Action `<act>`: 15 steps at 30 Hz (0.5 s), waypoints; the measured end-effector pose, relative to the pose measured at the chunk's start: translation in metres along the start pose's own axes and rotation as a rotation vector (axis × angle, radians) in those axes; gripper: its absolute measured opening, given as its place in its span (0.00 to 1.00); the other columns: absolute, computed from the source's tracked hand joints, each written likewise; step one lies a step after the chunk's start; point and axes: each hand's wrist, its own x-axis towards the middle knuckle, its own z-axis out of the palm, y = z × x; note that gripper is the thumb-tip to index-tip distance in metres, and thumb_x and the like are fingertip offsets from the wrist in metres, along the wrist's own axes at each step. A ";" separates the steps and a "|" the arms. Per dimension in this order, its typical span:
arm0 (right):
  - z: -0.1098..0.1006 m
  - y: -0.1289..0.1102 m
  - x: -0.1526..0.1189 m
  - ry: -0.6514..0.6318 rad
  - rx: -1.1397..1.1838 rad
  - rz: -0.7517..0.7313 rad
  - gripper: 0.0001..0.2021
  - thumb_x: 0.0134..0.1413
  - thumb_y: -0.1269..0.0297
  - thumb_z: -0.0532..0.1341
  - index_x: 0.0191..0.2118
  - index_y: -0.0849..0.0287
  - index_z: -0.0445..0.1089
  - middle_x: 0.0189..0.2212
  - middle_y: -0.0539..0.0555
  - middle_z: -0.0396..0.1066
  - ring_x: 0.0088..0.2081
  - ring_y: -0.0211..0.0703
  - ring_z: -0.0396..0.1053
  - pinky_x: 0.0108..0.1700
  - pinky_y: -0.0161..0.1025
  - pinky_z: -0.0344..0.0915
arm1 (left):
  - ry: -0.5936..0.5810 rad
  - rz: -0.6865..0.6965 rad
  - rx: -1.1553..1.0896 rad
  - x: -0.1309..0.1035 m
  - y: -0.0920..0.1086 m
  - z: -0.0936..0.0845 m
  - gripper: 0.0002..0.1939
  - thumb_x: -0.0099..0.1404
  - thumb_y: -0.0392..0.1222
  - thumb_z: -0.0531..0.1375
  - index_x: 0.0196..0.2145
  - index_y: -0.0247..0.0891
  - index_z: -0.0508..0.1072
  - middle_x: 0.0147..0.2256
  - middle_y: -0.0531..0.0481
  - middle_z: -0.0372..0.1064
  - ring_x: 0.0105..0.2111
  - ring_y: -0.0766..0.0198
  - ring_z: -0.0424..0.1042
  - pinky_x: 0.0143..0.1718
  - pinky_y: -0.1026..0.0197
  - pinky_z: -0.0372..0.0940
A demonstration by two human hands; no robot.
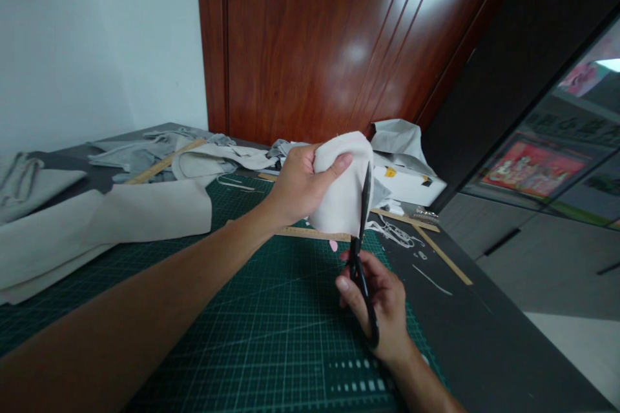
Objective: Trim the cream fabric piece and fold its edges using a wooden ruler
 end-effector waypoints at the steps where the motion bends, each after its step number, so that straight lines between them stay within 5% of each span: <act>1: 0.000 -0.001 0.000 0.001 -0.002 -0.001 0.14 0.63 0.55 0.70 0.47 0.57 0.74 0.24 0.45 0.70 0.21 0.37 0.66 0.24 0.34 0.63 | -0.001 -0.001 -0.003 0.000 0.000 0.000 0.19 0.68 0.56 0.68 0.31 0.37 0.78 0.27 0.52 0.74 0.24 0.66 0.67 0.24 0.64 0.61; 15: -0.001 -0.002 0.000 0.001 -0.023 0.010 0.14 0.63 0.54 0.69 0.47 0.58 0.73 0.23 0.45 0.68 0.21 0.37 0.66 0.24 0.34 0.62 | 0.015 -0.018 0.024 0.000 0.000 0.000 0.21 0.67 0.59 0.68 0.29 0.38 0.78 0.26 0.51 0.72 0.25 0.64 0.66 0.23 0.64 0.60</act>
